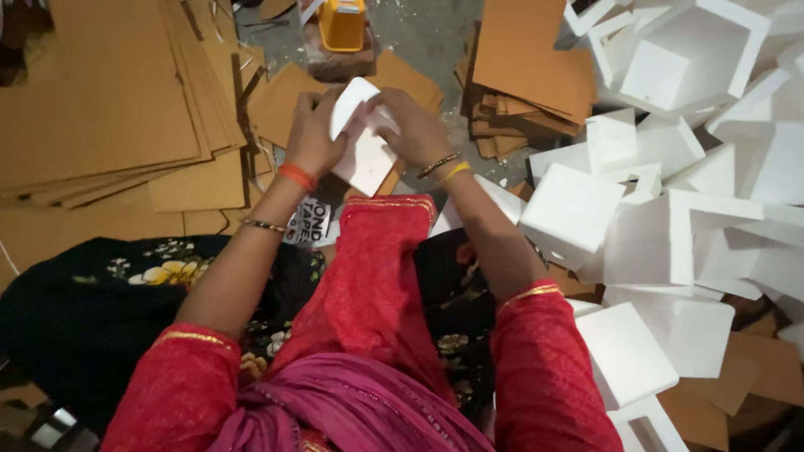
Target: The person sits on the floor and assembles small white boxes by folding the sides and securing them with clear tape from a yellow dispenser. They repeatedly pick up white box components, fold them into shape, apply tape, and place the finished boxes into a pile.
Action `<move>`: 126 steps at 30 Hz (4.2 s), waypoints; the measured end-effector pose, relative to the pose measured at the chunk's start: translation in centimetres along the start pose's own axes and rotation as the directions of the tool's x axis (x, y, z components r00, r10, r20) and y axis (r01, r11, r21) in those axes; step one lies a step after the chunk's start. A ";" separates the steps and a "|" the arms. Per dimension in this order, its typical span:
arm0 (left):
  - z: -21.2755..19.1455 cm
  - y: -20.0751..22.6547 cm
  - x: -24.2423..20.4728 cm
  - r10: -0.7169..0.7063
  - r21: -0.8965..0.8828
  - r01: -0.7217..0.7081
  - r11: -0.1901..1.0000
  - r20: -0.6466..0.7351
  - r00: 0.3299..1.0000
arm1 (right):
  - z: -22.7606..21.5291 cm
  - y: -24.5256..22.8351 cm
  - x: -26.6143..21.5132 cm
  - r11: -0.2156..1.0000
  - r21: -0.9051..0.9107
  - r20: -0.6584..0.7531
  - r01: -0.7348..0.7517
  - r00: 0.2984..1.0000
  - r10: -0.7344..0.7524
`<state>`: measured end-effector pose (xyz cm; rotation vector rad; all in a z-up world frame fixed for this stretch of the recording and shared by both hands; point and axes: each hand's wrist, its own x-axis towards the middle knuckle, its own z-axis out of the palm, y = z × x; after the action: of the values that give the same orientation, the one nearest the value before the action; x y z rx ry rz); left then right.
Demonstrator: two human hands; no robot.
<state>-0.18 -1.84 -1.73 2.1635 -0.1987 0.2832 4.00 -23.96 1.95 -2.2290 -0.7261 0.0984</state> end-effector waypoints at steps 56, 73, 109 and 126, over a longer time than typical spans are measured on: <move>-4.5 -0.3 -5.5 0.032 0.071 -0.035 0.997 0.055 0.998 | -5.6 0.5 -2.8 0.892 -0.334 -0.094 -0.305 0.952 0.290; -5.0 -2.8 1.6 -0.156 0.027 0.156 0.987 -0.010 0.988 | 0.3 1.1 6.8 0.986 0.076 0.007 -0.146 0.989 0.146; -2.1 -2.6 2.9 -0.016 0.103 0.029 0.994 -0.130 0.991 | 3.3 9.3 15.2 0.763 0.290 0.230 -0.577 0.816 0.530; -5.5 -2.8 -0.6 0.122 -0.082 -0.173 0.981 -0.430 0.895 | 0.4 3.5 4.0 0.448 0.585 0.429 -0.676 0.727 0.537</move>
<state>-0.74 4.28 -1.09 1.9180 -0.1276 0.8005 8.88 -23.41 -0.17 -1.5865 0.1196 0.8278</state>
